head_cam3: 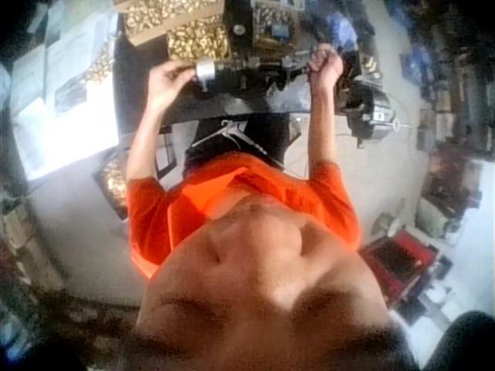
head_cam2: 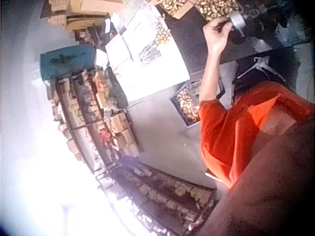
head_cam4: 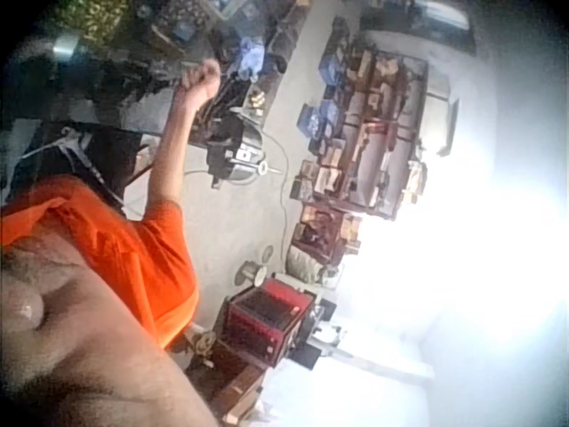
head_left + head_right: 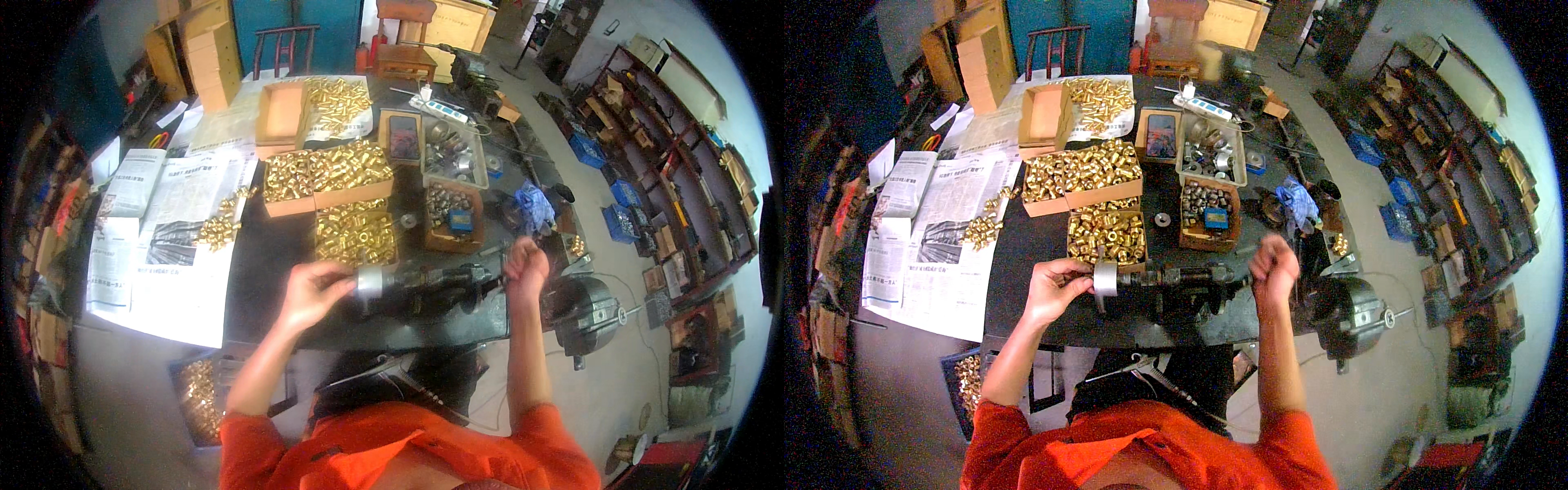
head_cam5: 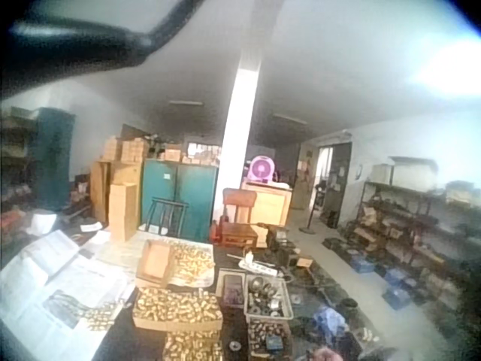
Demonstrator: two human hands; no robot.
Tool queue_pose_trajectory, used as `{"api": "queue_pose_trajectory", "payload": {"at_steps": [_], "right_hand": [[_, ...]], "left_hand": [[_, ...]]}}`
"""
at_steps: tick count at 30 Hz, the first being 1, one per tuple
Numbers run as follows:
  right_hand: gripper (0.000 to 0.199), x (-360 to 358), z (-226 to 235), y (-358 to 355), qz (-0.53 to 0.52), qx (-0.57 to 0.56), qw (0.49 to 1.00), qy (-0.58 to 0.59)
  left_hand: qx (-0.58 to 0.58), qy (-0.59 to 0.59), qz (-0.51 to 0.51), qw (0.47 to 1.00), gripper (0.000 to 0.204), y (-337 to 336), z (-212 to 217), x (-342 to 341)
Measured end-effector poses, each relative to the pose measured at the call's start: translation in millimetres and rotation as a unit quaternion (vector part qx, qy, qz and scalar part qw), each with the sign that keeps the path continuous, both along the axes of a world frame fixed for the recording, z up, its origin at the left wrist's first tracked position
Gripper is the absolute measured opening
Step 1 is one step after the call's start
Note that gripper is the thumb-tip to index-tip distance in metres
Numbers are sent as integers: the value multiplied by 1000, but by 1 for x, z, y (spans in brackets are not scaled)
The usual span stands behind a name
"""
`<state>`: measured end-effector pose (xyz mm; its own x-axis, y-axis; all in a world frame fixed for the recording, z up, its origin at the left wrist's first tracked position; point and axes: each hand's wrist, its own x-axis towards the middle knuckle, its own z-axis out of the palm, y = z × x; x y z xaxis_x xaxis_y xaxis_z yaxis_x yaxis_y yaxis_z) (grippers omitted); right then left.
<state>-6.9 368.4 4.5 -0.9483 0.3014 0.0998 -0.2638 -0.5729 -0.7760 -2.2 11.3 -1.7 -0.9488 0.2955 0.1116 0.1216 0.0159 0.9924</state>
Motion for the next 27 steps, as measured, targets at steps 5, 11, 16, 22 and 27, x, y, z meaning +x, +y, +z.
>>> {"api": "queue_pose_trajectory", "payload": {"at_steps": [5, 11, 16, 22, 27], "right_hand": [[16, -46, -39, -6, -44, 30, 996, -73], [10, -61, -113, 33, -141, 354, 915, -133], [17, -61, -84, 25, -91, 334, 919, -188], [20, -6, 1, -18, -107, 120, 987, 13], [24, 62, -25, -6, -89, 85, 992, -27]], "left_hand": [[28, 12, -2, 1000, 17, -3, 4, 6], [14, 26, 12, 1000, 15, 4, 6, 8], [43, -5, -1, 999, 14, 3, 12, 9], [128, -64, -32, 989, 17, 0, 1, 3], [162, -98, -70, 979, 21, -3, 1, 1]]}}
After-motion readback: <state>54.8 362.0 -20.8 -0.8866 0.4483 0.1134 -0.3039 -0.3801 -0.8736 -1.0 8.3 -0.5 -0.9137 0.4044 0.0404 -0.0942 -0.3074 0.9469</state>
